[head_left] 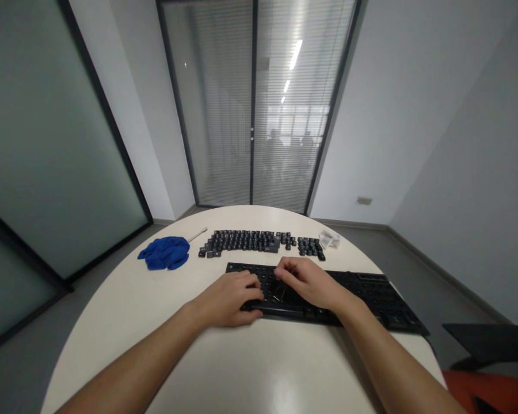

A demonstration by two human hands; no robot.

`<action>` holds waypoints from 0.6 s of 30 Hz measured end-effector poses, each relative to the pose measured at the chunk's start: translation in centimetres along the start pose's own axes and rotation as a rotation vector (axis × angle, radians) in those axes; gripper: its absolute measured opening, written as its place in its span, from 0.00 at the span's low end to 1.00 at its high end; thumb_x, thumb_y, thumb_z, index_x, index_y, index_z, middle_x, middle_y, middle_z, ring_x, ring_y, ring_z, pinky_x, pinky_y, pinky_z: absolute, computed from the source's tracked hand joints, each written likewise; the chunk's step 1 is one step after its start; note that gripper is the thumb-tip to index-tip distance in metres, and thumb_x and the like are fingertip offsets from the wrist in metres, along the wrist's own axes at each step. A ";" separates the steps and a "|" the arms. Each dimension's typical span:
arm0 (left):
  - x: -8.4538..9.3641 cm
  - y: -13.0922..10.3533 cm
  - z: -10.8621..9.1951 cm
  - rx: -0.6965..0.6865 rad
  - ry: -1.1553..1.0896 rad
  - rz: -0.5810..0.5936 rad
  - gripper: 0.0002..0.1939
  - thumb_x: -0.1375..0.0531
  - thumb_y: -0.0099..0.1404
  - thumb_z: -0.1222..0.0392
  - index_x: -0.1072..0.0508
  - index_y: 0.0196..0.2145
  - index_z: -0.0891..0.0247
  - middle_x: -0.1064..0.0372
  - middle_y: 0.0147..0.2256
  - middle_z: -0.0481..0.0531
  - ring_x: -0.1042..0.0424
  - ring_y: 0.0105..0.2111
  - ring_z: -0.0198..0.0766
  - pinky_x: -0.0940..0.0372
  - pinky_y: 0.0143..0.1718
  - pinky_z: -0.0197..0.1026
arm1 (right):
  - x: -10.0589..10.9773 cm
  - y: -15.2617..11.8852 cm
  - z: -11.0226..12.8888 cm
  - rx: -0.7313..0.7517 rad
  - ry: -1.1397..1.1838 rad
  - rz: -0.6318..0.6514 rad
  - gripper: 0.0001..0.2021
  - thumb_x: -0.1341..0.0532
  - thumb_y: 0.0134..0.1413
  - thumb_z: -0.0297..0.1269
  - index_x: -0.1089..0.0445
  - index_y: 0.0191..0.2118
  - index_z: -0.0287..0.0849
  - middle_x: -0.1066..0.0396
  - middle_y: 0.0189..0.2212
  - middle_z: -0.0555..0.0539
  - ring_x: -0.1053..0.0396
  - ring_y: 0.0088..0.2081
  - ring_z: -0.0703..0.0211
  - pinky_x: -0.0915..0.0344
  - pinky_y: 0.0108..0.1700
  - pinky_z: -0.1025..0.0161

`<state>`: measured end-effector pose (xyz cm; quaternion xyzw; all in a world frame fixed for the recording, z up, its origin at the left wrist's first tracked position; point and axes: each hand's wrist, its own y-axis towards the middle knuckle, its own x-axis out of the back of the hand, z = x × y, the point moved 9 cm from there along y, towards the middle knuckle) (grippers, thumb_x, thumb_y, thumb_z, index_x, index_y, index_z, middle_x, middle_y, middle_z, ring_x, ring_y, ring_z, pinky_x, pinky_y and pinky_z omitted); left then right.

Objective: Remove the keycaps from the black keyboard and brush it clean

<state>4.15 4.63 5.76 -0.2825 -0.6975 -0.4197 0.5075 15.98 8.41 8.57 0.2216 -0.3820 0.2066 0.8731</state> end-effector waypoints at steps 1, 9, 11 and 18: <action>0.0 0.0 0.0 0.002 -0.005 -0.004 0.11 0.39 0.63 0.54 0.27 0.41 0.60 0.31 0.42 0.53 0.32 0.40 0.42 0.36 0.42 0.44 | -0.2 0.0 0.1 -0.004 0.017 0.014 0.17 0.49 0.67 0.46 0.32 0.32 0.42 0.31 0.26 0.51 0.35 0.29 0.61 0.42 0.33 0.65; 0.5 0.0 -0.2 0.043 -0.079 -0.033 0.12 0.38 0.62 0.54 0.27 0.42 0.59 0.29 0.42 0.53 0.31 0.41 0.43 0.36 0.43 0.44 | 0.2 0.3 -0.4 -0.071 0.069 -0.085 0.16 0.52 0.69 0.47 0.35 0.37 0.43 0.34 0.18 0.55 0.34 0.22 0.62 0.41 0.31 0.66; 0.9 0.0 0.5 0.127 -0.139 -0.090 0.10 0.39 0.63 0.56 0.27 0.42 0.59 0.28 0.40 0.52 0.30 0.40 0.43 0.36 0.43 0.43 | -0.4 0.3 -0.6 -0.081 0.109 -0.039 0.14 0.50 0.68 0.47 0.34 0.40 0.44 0.34 0.18 0.55 0.35 0.20 0.63 0.41 0.27 0.67; 3.0 -0.7 3.0 0.377 -0.368 -0.400 0.17 0.43 0.67 0.59 0.33 0.54 0.59 0.28 0.41 0.51 0.30 0.38 0.38 0.35 0.43 0.41 | -2.7 -0.1 -0.2 -0.083 0.226 0.123 0.14 0.41 0.60 0.51 0.36 0.42 0.45 0.28 0.23 0.54 0.37 0.16 0.67 0.44 0.19 0.71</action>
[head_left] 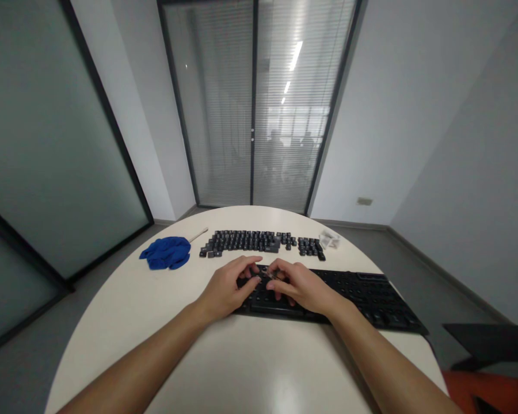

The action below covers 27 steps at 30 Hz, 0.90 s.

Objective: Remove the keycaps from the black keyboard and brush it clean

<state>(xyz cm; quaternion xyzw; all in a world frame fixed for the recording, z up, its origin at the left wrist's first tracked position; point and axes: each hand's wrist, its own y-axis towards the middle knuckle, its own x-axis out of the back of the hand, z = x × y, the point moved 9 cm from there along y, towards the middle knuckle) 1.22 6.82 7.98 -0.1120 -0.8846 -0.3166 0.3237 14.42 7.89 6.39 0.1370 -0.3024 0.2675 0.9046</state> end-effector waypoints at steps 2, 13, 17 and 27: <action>-0.3 0.0 -0.5 -0.027 -0.027 0.024 0.15 0.43 0.68 0.59 0.29 0.51 0.57 0.28 0.41 0.51 0.30 0.40 0.39 0.36 0.44 0.41 | -0.6 0.0 0.2 0.000 0.021 0.035 0.16 0.40 0.59 0.52 0.38 0.42 0.45 0.27 0.24 0.54 0.37 0.15 0.67 0.44 0.18 0.71; -0.1 0.3 2.5 0.232 -0.271 -0.098 0.09 0.41 0.65 0.55 0.25 0.35 0.62 0.27 0.31 0.49 0.29 0.31 0.37 0.35 0.33 0.38 | 1.2 0.1 0.1 0.039 0.051 -0.095 0.13 0.37 0.57 0.47 0.33 0.39 0.42 0.25 0.28 0.50 0.33 0.26 0.63 0.41 0.27 0.68; 0.6 0.4 3.7 0.294 -0.410 -0.181 0.11 0.39 0.63 0.51 0.27 0.33 0.63 0.26 0.32 0.50 0.28 0.32 0.38 0.34 0.34 0.40 | 2.1 0.2 -0.6 0.033 0.341 -0.101 0.17 0.40 0.58 0.50 0.32 0.44 0.40 0.23 0.35 0.44 0.32 0.25 0.63 0.37 0.28 0.65; -1.4 0.2 3.0 0.291 -0.474 -0.048 0.13 0.41 0.65 0.50 0.29 0.33 0.64 0.25 0.31 0.51 0.27 0.33 0.40 0.33 0.37 0.41 | 2.0 0.7 -1.2 0.071 0.447 -0.240 0.19 0.40 0.59 0.52 0.31 0.46 0.41 0.27 0.27 0.49 0.31 0.23 0.64 0.40 0.24 0.68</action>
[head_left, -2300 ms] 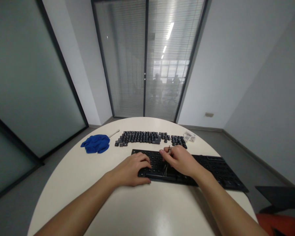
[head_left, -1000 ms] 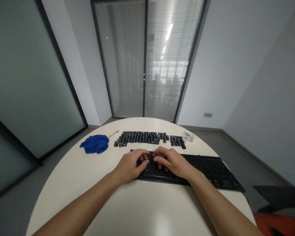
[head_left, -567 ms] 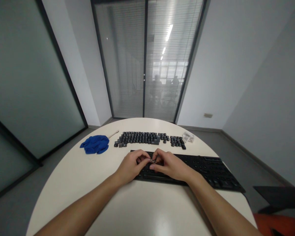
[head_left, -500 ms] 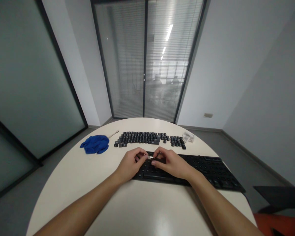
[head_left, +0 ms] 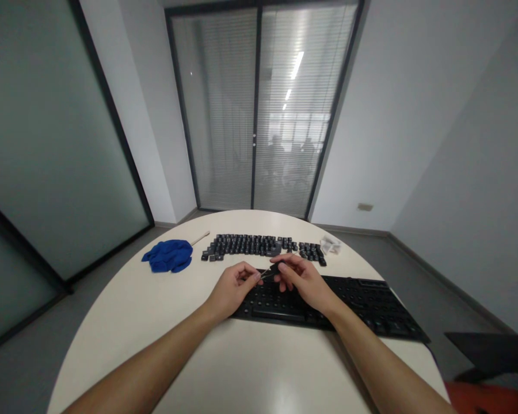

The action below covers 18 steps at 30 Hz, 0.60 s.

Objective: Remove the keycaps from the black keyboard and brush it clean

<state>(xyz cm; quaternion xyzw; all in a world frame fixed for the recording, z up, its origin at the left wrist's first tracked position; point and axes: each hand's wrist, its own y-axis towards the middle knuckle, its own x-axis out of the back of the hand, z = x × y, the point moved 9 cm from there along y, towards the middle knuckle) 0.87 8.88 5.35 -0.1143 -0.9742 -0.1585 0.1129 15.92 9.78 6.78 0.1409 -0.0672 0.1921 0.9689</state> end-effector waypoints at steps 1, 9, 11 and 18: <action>-0.1 -0.1 -0.3 -0.018 0.061 0.018 0.12 0.42 0.66 0.51 0.28 0.33 0.63 0.25 0.31 0.51 0.27 0.33 0.40 0.34 0.38 0.42 | 0.2 0.1 -0.1 -0.008 -0.016 -0.016 0.19 0.41 0.60 0.53 0.31 0.44 0.40 0.28 0.25 0.50 0.32 0.22 0.64 0.40 0.24 0.68; -2.6 -2.5 -2.7 -0.425 0.522 0.377 0.16 0.33 0.57 0.56 0.27 0.43 0.59 0.29 0.47 0.54 0.34 0.49 0.46 0.39 0.52 0.49 | 1.7 0.1 -0.4 -0.034 -0.110 -0.081 0.18 0.40 0.57 0.55 0.38 0.36 0.43 0.36 0.14 0.58 0.39 0.16 0.66 0.45 0.21 0.69; -2.9 -2.7 -2.4 -0.443 0.563 0.420 0.18 0.32 0.56 0.56 0.27 0.44 0.59 0.30 0.47 0.54 0.34 0.49 0.46 0.40 0.53 0.49 | 1.4 0.0 -0.6 -0.073 -0.139 -0.056 0.18 0.40 0.56 0.55 0.39 0.34 0.44 0.37 0.13 0.59 0.40 0.15 0.66 0.47 0.20 0.70; -3.1 -2.7 -2.6 -0.436 0.586 0.439 0.13 0.33 0.58 0.57 0.29 0.40 0.60 0.30 0.46 0.53 0.34 0.48 0.45 0.39 0.51 0.48 | 0.3 -0.5 -0.8 -0.076 -0.297 0.023 0.19 0.37 0.54 0.53 0.40 0.27 0.43 0.39 0.14 0.57 0.40 0.17 0.66 0.50 0.19 0.70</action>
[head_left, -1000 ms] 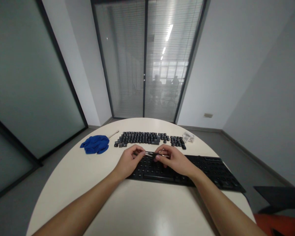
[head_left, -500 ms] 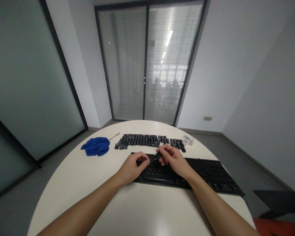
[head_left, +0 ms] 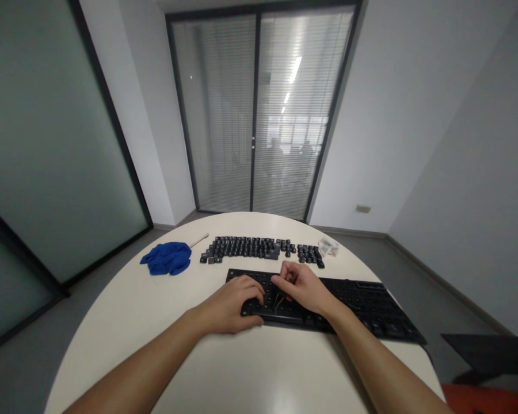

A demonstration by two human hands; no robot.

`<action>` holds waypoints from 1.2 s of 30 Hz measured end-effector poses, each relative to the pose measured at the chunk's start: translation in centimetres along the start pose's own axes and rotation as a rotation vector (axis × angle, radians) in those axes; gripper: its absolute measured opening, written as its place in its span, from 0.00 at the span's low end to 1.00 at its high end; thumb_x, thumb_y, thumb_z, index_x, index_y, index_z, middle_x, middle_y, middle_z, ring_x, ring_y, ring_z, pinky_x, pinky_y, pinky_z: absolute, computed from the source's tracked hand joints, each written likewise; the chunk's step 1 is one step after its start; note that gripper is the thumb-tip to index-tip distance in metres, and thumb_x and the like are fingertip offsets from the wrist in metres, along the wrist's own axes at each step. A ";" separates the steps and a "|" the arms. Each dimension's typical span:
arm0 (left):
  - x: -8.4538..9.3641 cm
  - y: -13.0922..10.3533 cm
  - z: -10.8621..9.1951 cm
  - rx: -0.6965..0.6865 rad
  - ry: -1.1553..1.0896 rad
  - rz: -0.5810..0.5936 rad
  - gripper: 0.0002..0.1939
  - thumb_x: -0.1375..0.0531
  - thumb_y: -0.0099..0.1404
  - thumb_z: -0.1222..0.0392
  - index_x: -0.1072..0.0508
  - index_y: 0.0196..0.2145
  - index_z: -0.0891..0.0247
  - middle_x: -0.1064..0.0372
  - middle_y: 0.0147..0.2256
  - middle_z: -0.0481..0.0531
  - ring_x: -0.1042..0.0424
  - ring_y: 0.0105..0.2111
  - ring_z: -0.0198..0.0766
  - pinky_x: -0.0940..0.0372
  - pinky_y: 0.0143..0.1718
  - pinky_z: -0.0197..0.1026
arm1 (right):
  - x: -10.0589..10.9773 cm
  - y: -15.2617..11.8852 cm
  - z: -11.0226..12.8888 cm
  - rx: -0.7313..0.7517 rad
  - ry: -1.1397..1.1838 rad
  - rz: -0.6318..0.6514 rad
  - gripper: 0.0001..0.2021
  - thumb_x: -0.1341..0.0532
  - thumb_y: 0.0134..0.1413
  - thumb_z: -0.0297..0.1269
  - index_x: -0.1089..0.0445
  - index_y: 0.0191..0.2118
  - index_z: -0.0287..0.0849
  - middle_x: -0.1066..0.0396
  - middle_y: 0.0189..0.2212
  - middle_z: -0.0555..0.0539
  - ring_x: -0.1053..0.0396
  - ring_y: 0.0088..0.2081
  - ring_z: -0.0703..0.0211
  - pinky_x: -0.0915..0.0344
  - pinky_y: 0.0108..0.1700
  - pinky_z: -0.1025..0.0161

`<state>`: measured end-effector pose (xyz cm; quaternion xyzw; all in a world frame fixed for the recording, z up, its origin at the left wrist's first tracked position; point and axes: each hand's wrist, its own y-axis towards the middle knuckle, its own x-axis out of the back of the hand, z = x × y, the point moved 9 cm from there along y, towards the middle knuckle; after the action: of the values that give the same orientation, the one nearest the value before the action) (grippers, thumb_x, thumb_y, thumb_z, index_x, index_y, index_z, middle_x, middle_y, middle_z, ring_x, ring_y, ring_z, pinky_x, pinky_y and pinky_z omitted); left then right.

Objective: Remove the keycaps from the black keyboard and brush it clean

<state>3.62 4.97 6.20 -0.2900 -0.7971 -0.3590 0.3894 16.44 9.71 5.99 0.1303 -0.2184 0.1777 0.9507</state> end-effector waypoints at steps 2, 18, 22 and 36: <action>0.0 0.0 0.0 0.001 0.012 0.005 0.12 0.33 0.58 0.57 0.29 0.38 0.60 0.29 0.45 0.53 0.34 0.47 0.45 0.39 0.50 0.47 | 0.0 -0.1 0.2 0.019 -0.046 0.005 0.19 0.37 0.54 0.52 0.40 0.27 0.43 0.40 0.15 0.57 0.41 0.17 0.66 0.50 0.20 0.69; -0.4 0.1 0.2 -0.002 0.068 0.013 0.12 0.33 0.58 0.56 0.30 0.38 0.60 0.30 0.45 0.52 0.34 0.47 0.45 0.40 0.50 0.47 | 0.1 -0.2 1.1 0.051 -0.262 -0.055 0.19 0.42 0.60 0.51 0.43 0.25 0.44 0.43 0.14 0.57 0.45 0.18 0.66 0.52 0.21 0.68; -0.5 0.1 0.3 0.001 0.080 0.018 0.13 0.33 0.57 0.57 0.30 0.38 0.60 0.30 0.46 0.51 0.34 0.47 0.45 0.40 0.50 0.46 | 0.0 -0.2 0.9 0.035 -0.281 -0.056 0.20 0.45 0.62 0.53 0.44 0.25 0.44 0.43 0.15 0.56 0.46 0.18 0.66 0.52 0.21 0.68; -0.4 0.1 0.0 0.003 0.092 0.014 0.12 0.34 0.58 0.58 0.31 0.37 0.60 0.30 0.45 0.52 0.34 0.46 0.45 0.40 0.50 0.47 | -0.3 -0.1 1.4 0.035 -0.297 -0.024 0.20 0.45 0.62 0.53 0.45 0.26 0.44 0.47 0.15 0.58 0.48 0.19 0.66 0.53 0.22 0.67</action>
<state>3.92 5.00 5.87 -0.2785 -0.7768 -0.3679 0.4286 15.67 9.09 7.09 0.1741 -0.3518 0.1488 0.9076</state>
